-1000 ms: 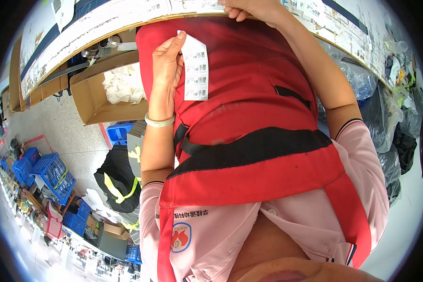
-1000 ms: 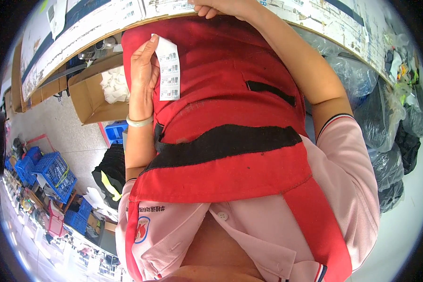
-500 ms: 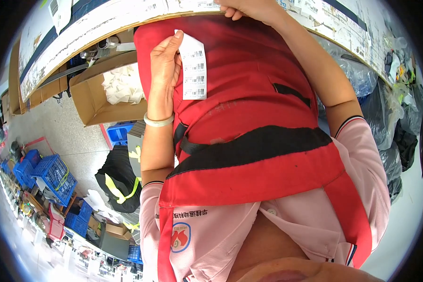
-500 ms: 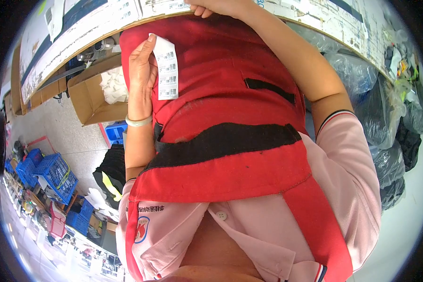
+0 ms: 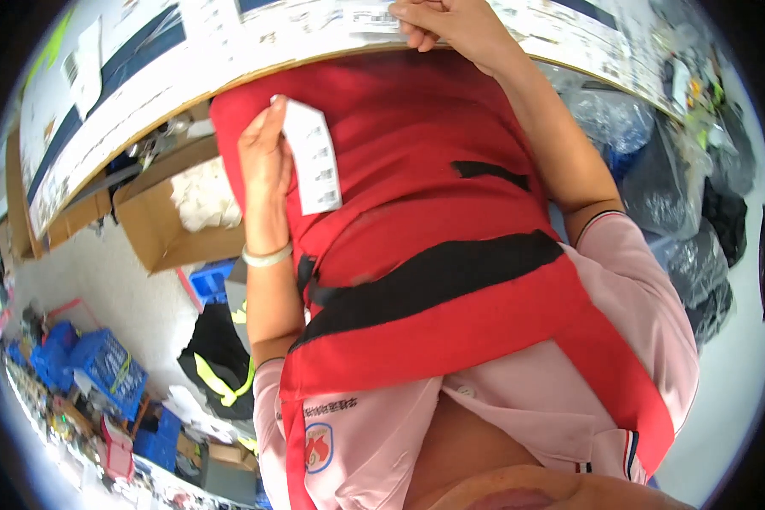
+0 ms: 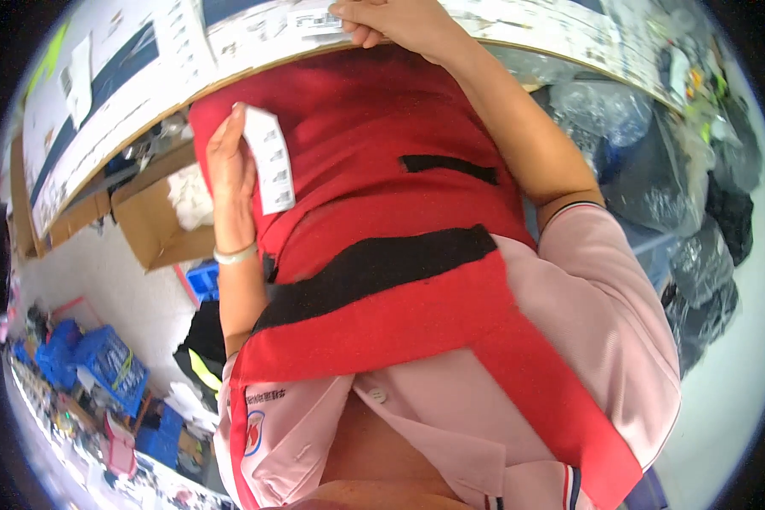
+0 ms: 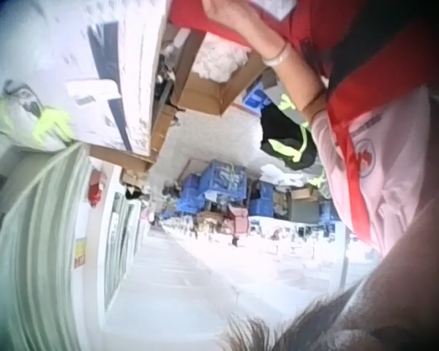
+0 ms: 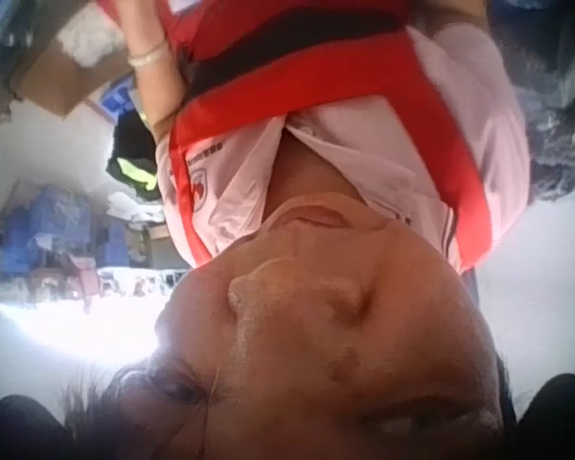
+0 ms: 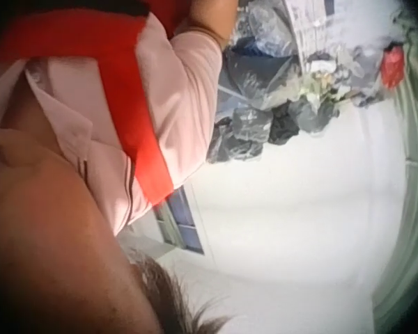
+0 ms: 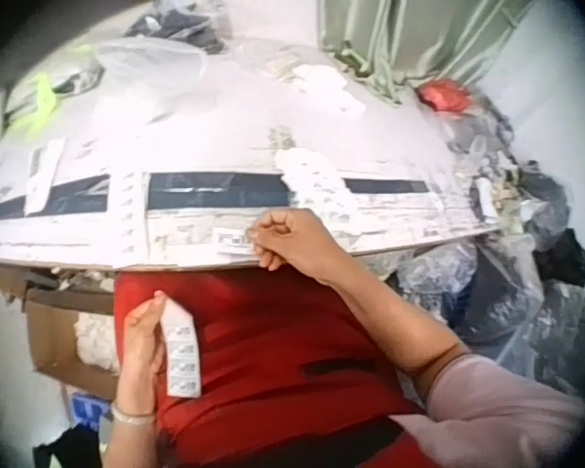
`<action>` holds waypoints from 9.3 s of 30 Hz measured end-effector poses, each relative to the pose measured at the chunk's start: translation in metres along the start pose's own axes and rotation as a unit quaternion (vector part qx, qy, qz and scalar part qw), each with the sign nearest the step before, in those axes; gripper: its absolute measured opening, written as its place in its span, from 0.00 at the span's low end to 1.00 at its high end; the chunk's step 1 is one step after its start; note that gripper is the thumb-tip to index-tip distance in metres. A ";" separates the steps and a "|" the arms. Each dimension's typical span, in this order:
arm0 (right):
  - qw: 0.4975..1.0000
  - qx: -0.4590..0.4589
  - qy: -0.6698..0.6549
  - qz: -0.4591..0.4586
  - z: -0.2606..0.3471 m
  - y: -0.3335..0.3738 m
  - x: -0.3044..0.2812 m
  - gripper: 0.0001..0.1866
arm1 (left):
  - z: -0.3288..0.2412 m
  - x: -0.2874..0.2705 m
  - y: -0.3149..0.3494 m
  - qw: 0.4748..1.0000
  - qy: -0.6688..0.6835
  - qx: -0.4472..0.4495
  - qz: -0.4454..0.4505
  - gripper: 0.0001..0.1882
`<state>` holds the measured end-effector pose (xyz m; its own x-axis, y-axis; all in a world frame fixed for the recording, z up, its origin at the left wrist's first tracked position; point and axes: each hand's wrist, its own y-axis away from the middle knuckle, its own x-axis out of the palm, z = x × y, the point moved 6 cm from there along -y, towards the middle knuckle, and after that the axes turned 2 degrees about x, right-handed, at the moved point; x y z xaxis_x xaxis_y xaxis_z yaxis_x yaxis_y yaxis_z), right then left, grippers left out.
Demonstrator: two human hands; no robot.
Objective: Checking and counting garment labels and attaching them to products at a workstation.
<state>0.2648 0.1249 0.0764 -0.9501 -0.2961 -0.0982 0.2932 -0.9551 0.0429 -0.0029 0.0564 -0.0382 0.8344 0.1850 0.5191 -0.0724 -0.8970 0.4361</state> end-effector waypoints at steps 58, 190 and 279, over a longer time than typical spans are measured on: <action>0.961 -0.113 0.250 0.007 -0.008 0.011 0.089 0.07 | -0.007 0.023 0.014 0.943 -0.279 -0.048 0.173 0.21; 0.976 0.202 0.082 0.026 -0.031 -0.048 0.043 0.08 | -0.009 0.018 0.012 0.980 -0.143 -0.043 0.130 0.22; 0.995 0.037 0.096 -0.002 -0.023 -0.011 0.052 0.08 | -0.015 0.017 0.017 0.989 -0.082 -0.007 0.126 0.30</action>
<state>0.2145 0.1194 0.0482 -0.9110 -0.2960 -0.2871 0.2742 -0.9549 0.1142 0.0023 0.0506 -0.0109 0.8660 -0.1128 0.4871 -0.2966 -0.9003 0.3187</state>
